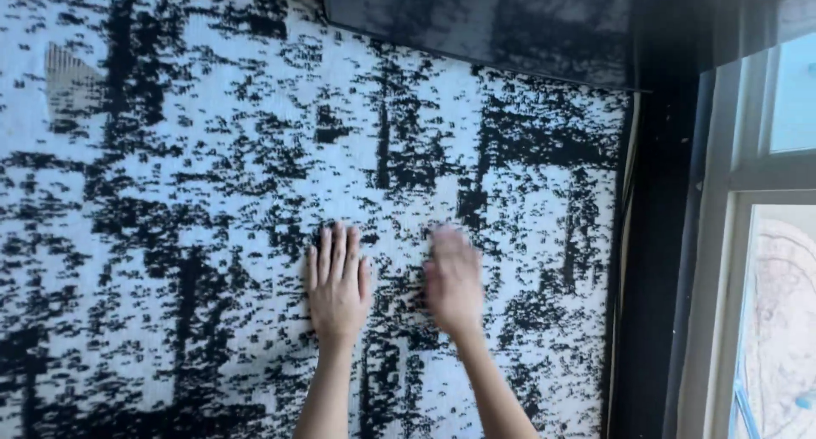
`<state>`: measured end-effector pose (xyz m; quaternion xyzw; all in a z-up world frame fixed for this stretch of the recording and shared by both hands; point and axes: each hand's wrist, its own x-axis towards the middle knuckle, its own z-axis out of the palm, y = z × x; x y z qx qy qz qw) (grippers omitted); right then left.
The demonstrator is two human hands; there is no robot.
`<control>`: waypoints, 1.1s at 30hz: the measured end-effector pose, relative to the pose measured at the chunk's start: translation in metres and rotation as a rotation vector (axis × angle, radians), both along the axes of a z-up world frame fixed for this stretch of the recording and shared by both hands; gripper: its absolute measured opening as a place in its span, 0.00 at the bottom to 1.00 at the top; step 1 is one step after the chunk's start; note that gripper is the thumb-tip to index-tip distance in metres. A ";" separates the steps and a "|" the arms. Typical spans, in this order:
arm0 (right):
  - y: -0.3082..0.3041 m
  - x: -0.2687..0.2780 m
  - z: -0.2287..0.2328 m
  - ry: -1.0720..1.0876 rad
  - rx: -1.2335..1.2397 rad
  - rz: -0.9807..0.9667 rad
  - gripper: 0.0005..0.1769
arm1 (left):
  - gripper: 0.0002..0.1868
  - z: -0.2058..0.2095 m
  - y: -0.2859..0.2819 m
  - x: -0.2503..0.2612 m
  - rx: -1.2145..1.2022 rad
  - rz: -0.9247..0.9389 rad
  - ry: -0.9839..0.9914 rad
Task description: Dusting cosmetic items on a desk and cleaning a small rug by hand.
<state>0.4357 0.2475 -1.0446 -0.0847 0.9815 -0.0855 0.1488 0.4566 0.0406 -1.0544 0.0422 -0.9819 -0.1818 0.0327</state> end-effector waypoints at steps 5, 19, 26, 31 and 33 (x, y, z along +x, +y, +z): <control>-0.019 -0.057 -0.007 0.150 0.029 -0.132 0.38 | 0.36 -0.007 0.000 0.005 0.053 0.124 -0.024; -0.029 -0.070 -0.020 0.183 0.064 -0.111 0.38 | 0.40 0.013 0.003 0.011 -0.051 0.197 -0.070; -0.038 -0.031 0.019 -0.042 -0.123 0.094 0.38 | 0.40 0.009 0.001 0.000 0.029 0.197 -0.005; -0.010 -0.065 -0.012 0.144 -0.084 -0.140 0.40 | 0.40 0.013 -0.001 0.006 -0.001 0.199 -0.042; -0.044 -0.094 -0.008 0.128 -0.029 -0.133 0.42 | 0.39 0.015 -0.001 -0.002 -0.012 0.170 -0.034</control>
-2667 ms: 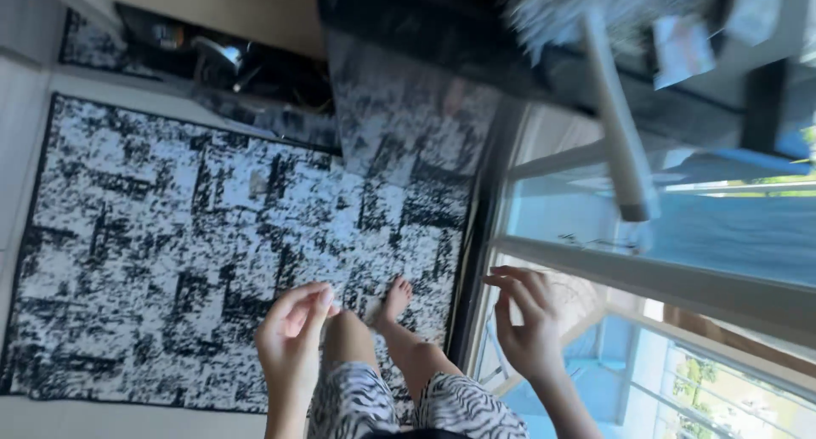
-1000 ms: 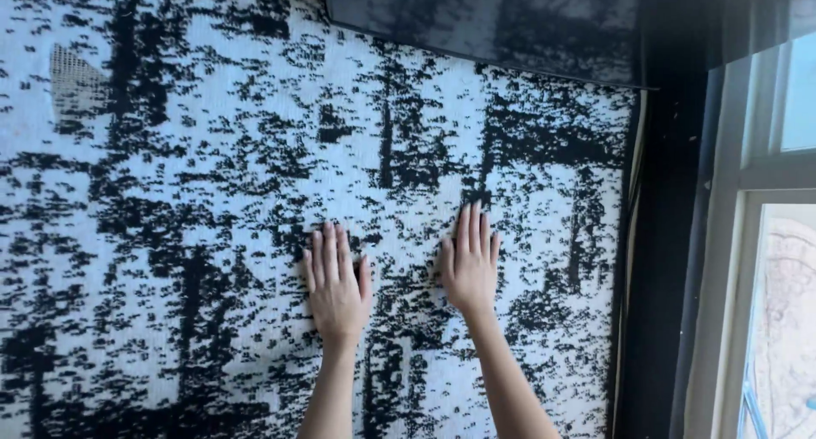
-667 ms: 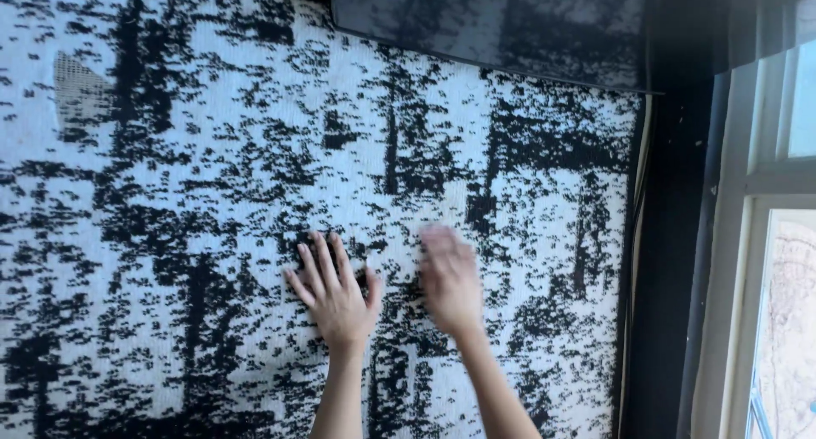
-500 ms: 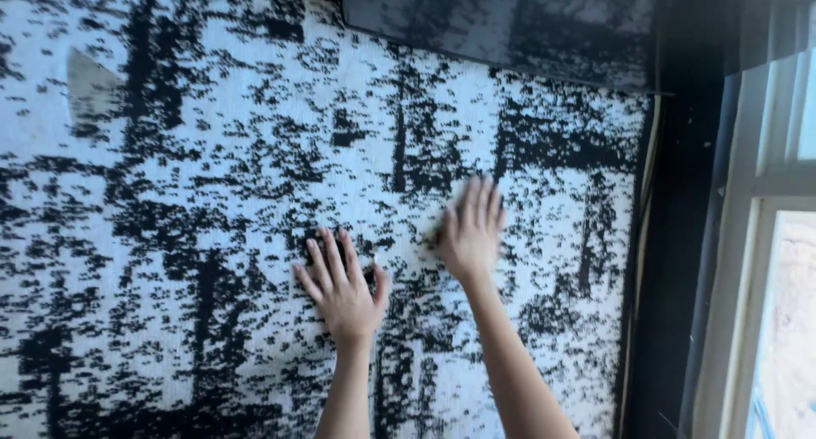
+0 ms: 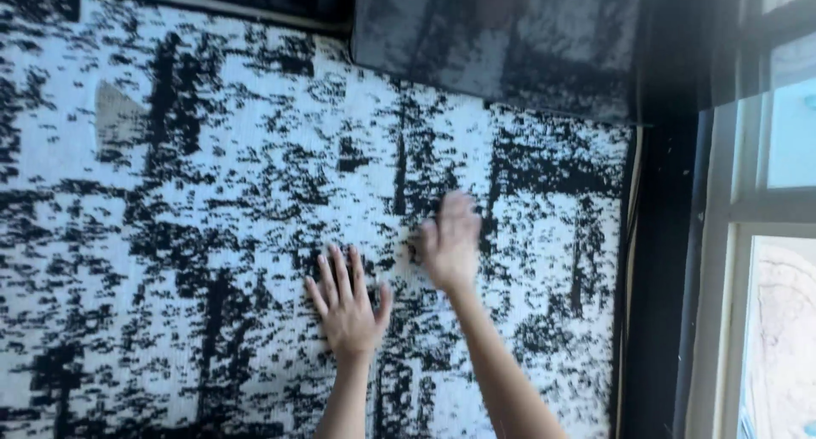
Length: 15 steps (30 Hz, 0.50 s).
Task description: Dusting cosmetic items on a desk and cleaning a small rug by hand.
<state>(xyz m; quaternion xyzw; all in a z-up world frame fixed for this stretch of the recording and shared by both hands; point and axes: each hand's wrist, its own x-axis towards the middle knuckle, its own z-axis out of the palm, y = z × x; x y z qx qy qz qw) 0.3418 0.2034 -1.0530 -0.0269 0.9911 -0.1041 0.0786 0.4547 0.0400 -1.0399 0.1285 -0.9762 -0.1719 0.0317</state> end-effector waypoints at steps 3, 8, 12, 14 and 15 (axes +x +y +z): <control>-0.044 0.045 0.022 -0.136 -0.135 0.249 0.40 | 0.41 -0.004 0.000 -0.001 0.014 0.000 0.005; -0.002 0.091 0.023 -0.196 -0.134 -0.025 0.38 | 0.41 -0.007 0.000 -0.005 0.013 -0.008 -0.044; 0.001 0.053 0.013 -0.026 -0.057 -0.177 0.41 | 0.40 -0.004 0.001 0.006 0.012 -0.001 -0.062; -0.028 0.055 0.011 -0.047 -0.061 -0.093 0.41 | 0.40 -0.008 0.001 0.003 0.011 -0.012 -0.087; -0.044 0.050 0.010 -0.055 -0.069 -0.011 0.41 | 0.40 -0.010 -0.001 -0.005 0.007 -0.024 -0.099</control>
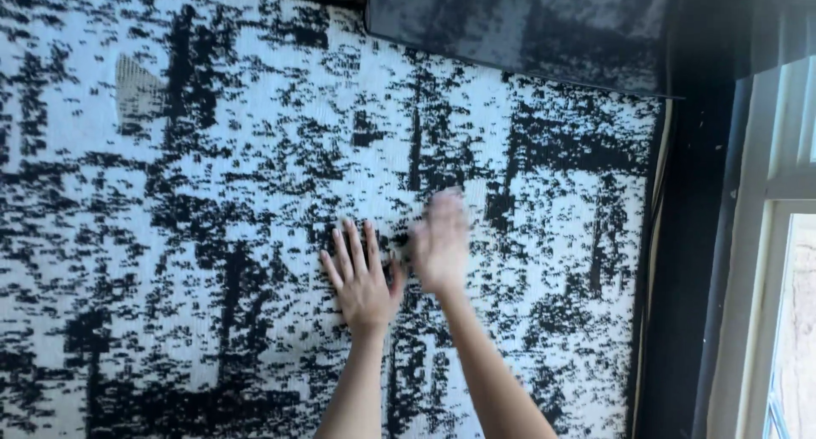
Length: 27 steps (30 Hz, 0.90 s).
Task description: Dusting cosmetic items on a desk and cleaning a small rug by hand.
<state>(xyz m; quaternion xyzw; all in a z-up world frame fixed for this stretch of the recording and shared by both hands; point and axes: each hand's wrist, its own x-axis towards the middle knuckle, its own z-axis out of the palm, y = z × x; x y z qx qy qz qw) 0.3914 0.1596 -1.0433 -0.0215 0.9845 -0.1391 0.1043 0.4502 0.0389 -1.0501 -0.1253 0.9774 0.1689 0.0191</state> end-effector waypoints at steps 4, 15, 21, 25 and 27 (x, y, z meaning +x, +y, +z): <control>0.002 0.044 0.020 -0.068 -0.113 0.179 0.39 | 0.42 0.000 0.004 0.004 -0.127 -0.019 -0.146; -0.033 0.018 0.014 0.047 -0.195 0.111 0.36 | 0.42 -0.009 0.001 0.002 -0.346 -0.037 -0.114; 0.031 0.037 0.028 -0.166 -0.190 0.103 0.36 | 0.47 0.012 0.001 -0.002 0.014 0.013 -0.039; 0.003 0.013 0.003 -0.014 -0.119 0.051 0.37 | 0.45 0.009 -0.001 0.010 -0.096 0.002 -0.077; -0.022 0.002 -0.004 0.122 -0.182 0.137 0.36 | 0.46 0.009 -0.001 0.004 -0.015 -0.011 -0.050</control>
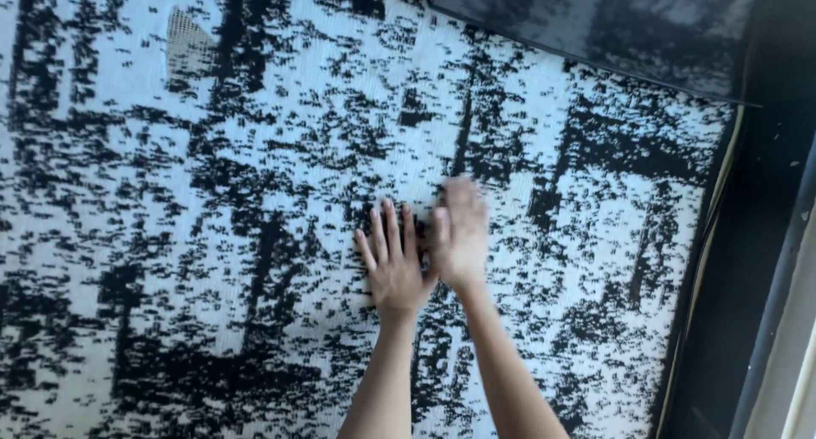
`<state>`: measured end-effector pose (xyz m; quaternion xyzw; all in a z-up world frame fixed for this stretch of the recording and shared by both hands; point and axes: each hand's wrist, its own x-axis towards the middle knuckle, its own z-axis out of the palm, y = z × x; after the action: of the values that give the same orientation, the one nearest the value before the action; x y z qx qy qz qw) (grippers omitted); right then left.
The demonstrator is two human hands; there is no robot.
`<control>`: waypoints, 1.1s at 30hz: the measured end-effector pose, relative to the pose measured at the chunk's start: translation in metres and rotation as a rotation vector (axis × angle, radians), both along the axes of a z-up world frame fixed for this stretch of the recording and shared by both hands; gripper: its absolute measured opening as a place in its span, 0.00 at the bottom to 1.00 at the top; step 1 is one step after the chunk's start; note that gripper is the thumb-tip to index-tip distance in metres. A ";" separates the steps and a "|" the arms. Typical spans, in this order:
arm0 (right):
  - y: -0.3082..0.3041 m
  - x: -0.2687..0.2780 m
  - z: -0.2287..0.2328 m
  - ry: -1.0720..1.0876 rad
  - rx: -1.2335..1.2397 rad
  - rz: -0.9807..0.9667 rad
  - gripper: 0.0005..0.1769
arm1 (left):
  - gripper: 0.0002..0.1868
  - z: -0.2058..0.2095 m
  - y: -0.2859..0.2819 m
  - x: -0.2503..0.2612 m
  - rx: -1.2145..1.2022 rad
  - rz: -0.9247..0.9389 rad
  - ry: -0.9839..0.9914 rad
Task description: Dusting cosmetic items on a desk and cleaning a small rug by hand.
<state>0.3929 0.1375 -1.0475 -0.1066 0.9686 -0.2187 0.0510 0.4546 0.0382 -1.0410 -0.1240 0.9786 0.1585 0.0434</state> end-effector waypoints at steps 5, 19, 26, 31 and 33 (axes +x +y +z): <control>0.034 0.028 0.030 -0.190 0.019 0.069 0.35 | 0.45 -0.006 0.003 -0.002 0.008 -0.004 0.047; 0.058 0.017 0.028 -0.227 0.004 0.026 0.30 | 0.45 -0.002 0.002 -0.006 0.015 -0.002 -0.051; 0.028 -0.015 0.009 -0.034 0.027 -0.047 0.31 | 0.44 -0.002 0.001 -0.004 -0.031 -0.008 -0.032; 0.044 0.019 0.034 -0.238 -0.075 0.060 0.29 | 0.46 -0.005 0.002 -0.007 0.095 -0.009 0.110; 0.072 0.020 0.032 -0.255 -0.106 -0.049 0.29 | 0.44 -0.003 0.002 0.001 -0.021 -0.017 -0.052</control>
<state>0.4128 0.2097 -1.0156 -0.0570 0.9437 -0.2826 0.1624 0.4551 0.0398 -1.0435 -0.1205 0.9797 0.1447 0.0690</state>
